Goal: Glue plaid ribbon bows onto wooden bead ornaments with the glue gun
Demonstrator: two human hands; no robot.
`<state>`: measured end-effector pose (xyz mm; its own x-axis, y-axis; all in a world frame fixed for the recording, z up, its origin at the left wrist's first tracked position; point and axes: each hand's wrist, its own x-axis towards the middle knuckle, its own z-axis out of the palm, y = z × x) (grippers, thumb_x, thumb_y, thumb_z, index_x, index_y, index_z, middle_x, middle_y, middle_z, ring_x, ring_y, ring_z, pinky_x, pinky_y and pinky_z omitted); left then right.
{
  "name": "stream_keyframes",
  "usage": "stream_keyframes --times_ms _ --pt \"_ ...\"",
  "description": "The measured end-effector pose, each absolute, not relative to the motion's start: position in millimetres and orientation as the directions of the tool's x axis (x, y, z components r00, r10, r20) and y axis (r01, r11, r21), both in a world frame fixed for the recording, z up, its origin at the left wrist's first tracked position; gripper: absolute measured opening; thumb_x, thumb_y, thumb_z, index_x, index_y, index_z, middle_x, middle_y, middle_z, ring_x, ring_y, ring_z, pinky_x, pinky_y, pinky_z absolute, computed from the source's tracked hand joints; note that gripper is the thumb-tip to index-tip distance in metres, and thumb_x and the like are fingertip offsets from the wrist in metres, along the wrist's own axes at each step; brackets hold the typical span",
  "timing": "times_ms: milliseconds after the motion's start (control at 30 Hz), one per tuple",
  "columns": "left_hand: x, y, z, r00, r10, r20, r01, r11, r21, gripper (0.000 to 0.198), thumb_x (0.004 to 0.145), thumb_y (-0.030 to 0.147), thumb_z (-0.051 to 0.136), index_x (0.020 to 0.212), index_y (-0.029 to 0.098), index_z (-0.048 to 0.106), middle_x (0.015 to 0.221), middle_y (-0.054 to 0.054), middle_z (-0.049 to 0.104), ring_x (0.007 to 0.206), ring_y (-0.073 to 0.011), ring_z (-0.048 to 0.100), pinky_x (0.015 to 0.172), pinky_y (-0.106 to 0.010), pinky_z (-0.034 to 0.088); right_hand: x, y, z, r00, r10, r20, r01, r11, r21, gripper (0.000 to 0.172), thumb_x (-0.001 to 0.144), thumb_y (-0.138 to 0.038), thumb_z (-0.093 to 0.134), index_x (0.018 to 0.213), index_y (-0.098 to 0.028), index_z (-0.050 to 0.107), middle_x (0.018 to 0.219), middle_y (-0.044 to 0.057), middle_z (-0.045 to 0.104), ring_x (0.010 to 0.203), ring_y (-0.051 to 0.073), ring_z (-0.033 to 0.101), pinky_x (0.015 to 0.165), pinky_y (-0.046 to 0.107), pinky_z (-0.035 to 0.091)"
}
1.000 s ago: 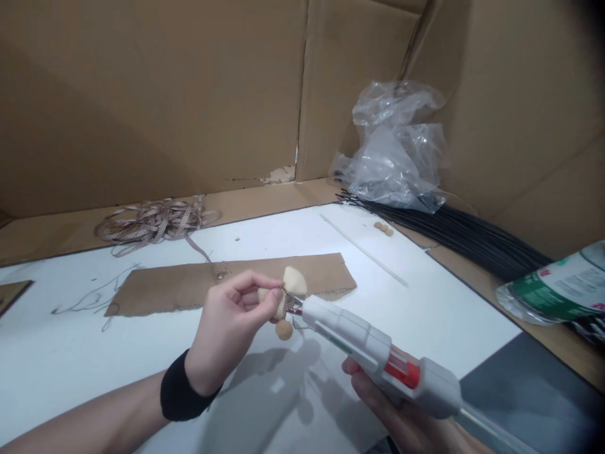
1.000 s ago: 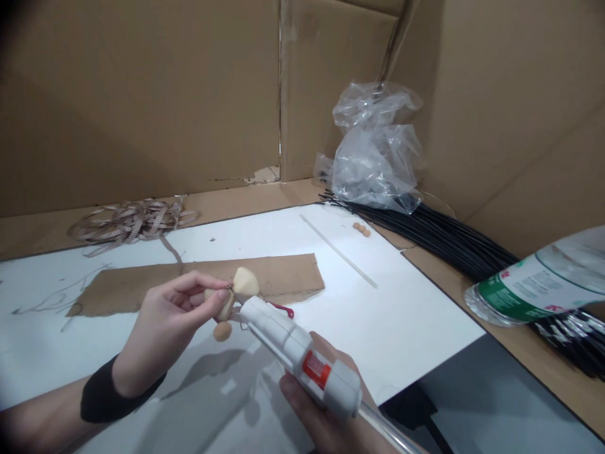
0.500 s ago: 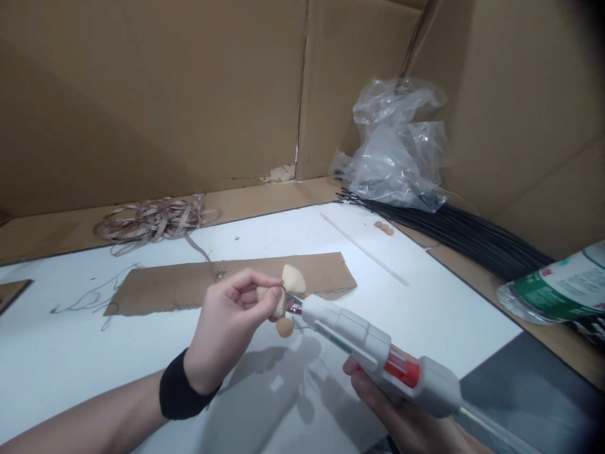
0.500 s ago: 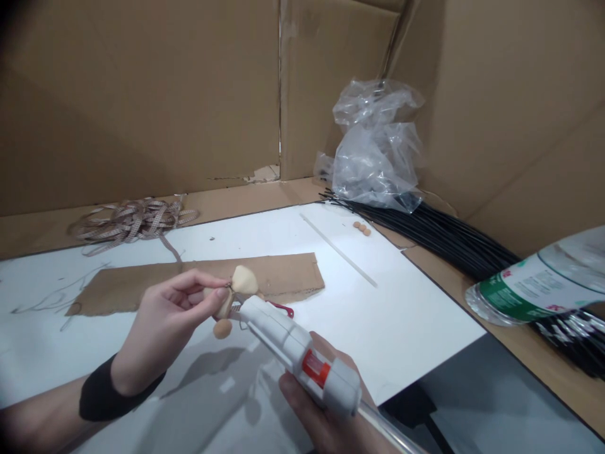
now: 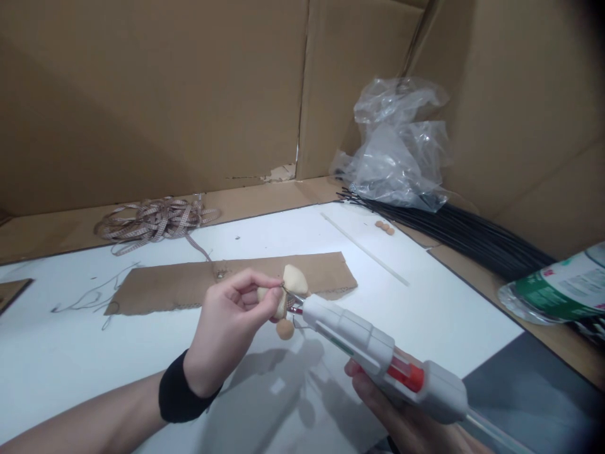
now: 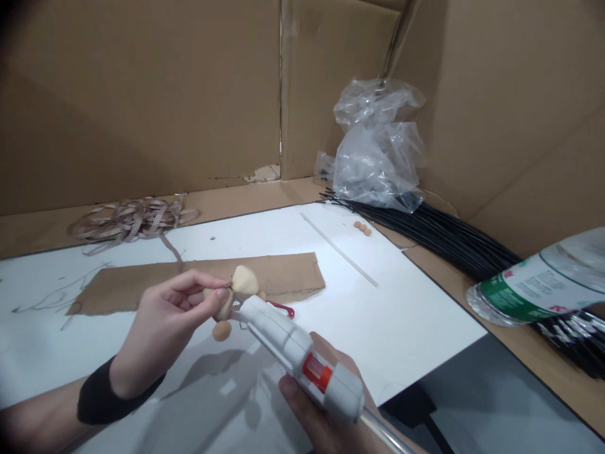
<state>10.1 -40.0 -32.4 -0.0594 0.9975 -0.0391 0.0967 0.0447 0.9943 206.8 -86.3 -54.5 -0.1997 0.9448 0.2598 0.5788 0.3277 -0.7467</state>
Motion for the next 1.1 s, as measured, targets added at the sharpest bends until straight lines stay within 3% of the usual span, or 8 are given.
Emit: stream_keyframes --times_ms 500,733,867,1100 --pt "7.6 -37.4 -35.4 -0.049 0.999 -0.020 0.135 0.027 0.990 0.005 0.073 0.019 0.061 0.074 0.015 0.062 0.055 0.003 0.063 0.051 -0.0076 0.057 0.048 -0.014 0.044 210.1 -91.6 -54.5 -0.226 0.966 0.130 0.552 0.236 -0.800 0.012 0.077 -0.034 0.051 0.075 -0.023 0.056 0.063 -0.001 0.065 0.055 0.016 0.061 0.047 0.023 0.051" --pt "4.2 -34.0 -30.4 -0.090 0.996 -0.001 0.184 0.017 0.983 0.011 0.073 0.025 0.062 0.076 0.014 0.063 0.054 0.002 0.059 0.047 -0.0074 0.051 0.041 -0.014 0.036 239.2 -94.7 -68.7 0.071 0.974 0.216 0.692 0.108 -0.714 0.026 0.078 -0.046 0.050 0.088 -0.029 0.067 0.090 0.001 0.069 0.079 0.023 0.065 0.063 0.030 0.055" --pt "4.3 -37.9 -25.7 -0.072 0.997 -0.001 0.146 0.012 0.989 0.010 0.073 0.024 0.062 0.077 0.015 0.063 0.056 0.002 0.062 0.050 -0.0076 0.054 0.043 -0.014 0.039 239.9 -51.6 -62.2 0.141 0.976 0.167 0.688 0.025 -0.725 0.036 0.081 -0.045 0.047 0.105 -0.023 0.061 0.102 0.005 0.066 0.089 0.026 0.062 0.069 0.033 0.053" --pt "3.6 -45.6 -21.1 -0.076 0.997 0.012 0.127 -0.003 0.992 0.008 0.072 0.023 0.063 0.076 0.016 0.064 0.058 0.001 0.064 0.051 -0.0081 0.057 0.044 -0.013 0.041 224.8 -6.9 -73.0 -0.049 0.992 0.117 0.752 0.114 -0.649 0.040 0.081 -0.045 0.043 0.102 -0.018 0.062 0.101 0.009 0.064 0.101 0.029 0.056 0.085 0.042 0.044"
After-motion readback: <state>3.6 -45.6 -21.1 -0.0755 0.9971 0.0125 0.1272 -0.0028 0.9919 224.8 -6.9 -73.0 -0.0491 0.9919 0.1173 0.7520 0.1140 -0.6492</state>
